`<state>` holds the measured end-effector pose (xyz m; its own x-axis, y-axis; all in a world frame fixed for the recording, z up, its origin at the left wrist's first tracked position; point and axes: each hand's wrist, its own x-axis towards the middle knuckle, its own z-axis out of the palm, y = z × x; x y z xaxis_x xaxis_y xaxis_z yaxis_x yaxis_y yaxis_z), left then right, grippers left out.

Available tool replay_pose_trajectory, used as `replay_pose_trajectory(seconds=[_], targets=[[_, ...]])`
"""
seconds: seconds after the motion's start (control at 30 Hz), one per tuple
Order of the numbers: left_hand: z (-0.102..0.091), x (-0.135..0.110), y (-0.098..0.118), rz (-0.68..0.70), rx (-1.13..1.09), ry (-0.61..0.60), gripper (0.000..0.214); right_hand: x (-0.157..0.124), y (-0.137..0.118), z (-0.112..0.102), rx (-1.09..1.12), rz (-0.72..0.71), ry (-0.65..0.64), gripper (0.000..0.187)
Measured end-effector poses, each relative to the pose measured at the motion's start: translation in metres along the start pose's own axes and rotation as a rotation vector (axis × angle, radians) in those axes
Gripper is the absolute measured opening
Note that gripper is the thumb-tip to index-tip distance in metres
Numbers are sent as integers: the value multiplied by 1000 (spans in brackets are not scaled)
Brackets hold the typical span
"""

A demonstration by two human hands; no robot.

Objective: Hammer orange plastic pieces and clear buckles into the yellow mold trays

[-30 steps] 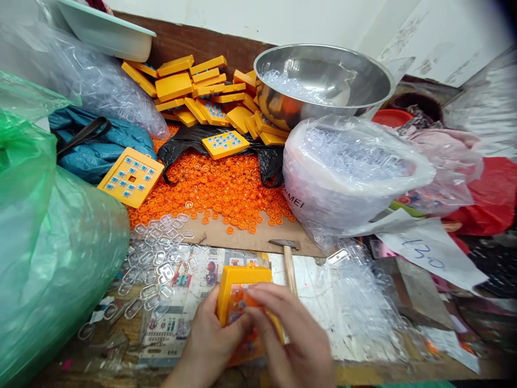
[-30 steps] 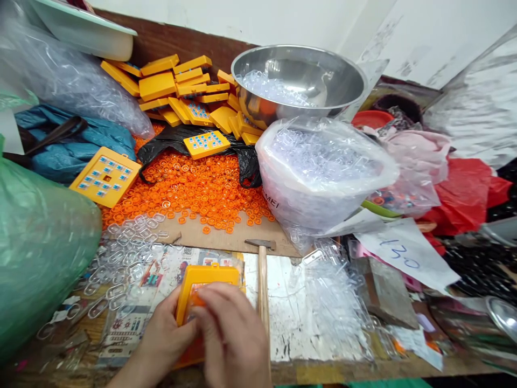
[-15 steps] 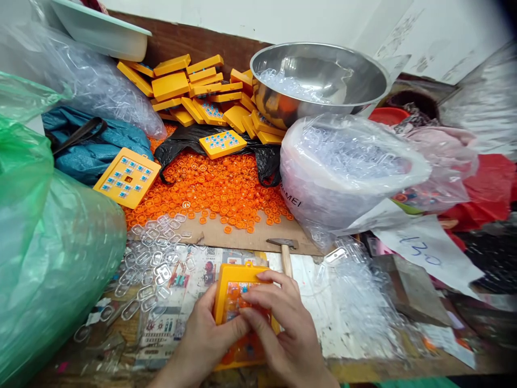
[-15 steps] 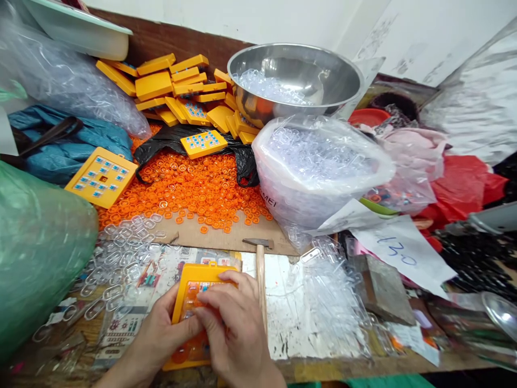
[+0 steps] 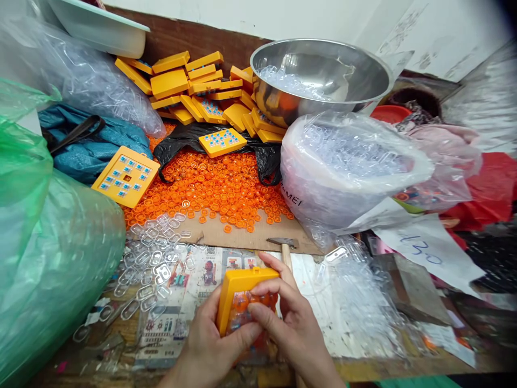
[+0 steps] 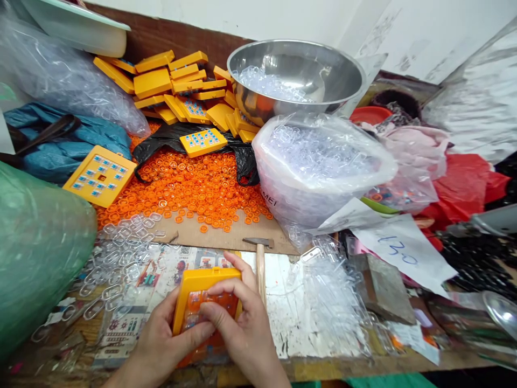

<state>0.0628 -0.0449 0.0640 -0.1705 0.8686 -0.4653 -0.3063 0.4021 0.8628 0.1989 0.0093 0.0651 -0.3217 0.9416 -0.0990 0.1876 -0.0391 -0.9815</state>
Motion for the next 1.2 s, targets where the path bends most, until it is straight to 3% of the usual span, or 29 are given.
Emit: replay_pose_trajectory(seconds=[0.13,0.2,0.3,0.6,0.8,0.87,0.97,1.03,1.2], targets=[[0,-3,0,22,100,-14,44,-3,-5,9,358,186,112,37],[-1,-5,0,56,152,-28,42,-4,-8,13,490,215,117,49],[0,-8,-3,107,181,-20,43,-7,-10,15,569,210,111,52],[-3,-12,-28,117,201,16,52,-17,-3,19,462,133,164,47],[-9,-14,-14,38,-22,-90,79,-17,6,13,406,87,28,49],[-9,-14,-7,33,-33,-31,70,-20,10,14,311,56,8,45],[-6,-15,-3,66,53,94,54,-25,13,22,185,-1,127,38],[-4,-16,-4,88,90,115,54,-28,13,28,198,-5,199,38],[-4,-16,-13,111,160,183,58,-29,12,33,265,-7,204,38]])
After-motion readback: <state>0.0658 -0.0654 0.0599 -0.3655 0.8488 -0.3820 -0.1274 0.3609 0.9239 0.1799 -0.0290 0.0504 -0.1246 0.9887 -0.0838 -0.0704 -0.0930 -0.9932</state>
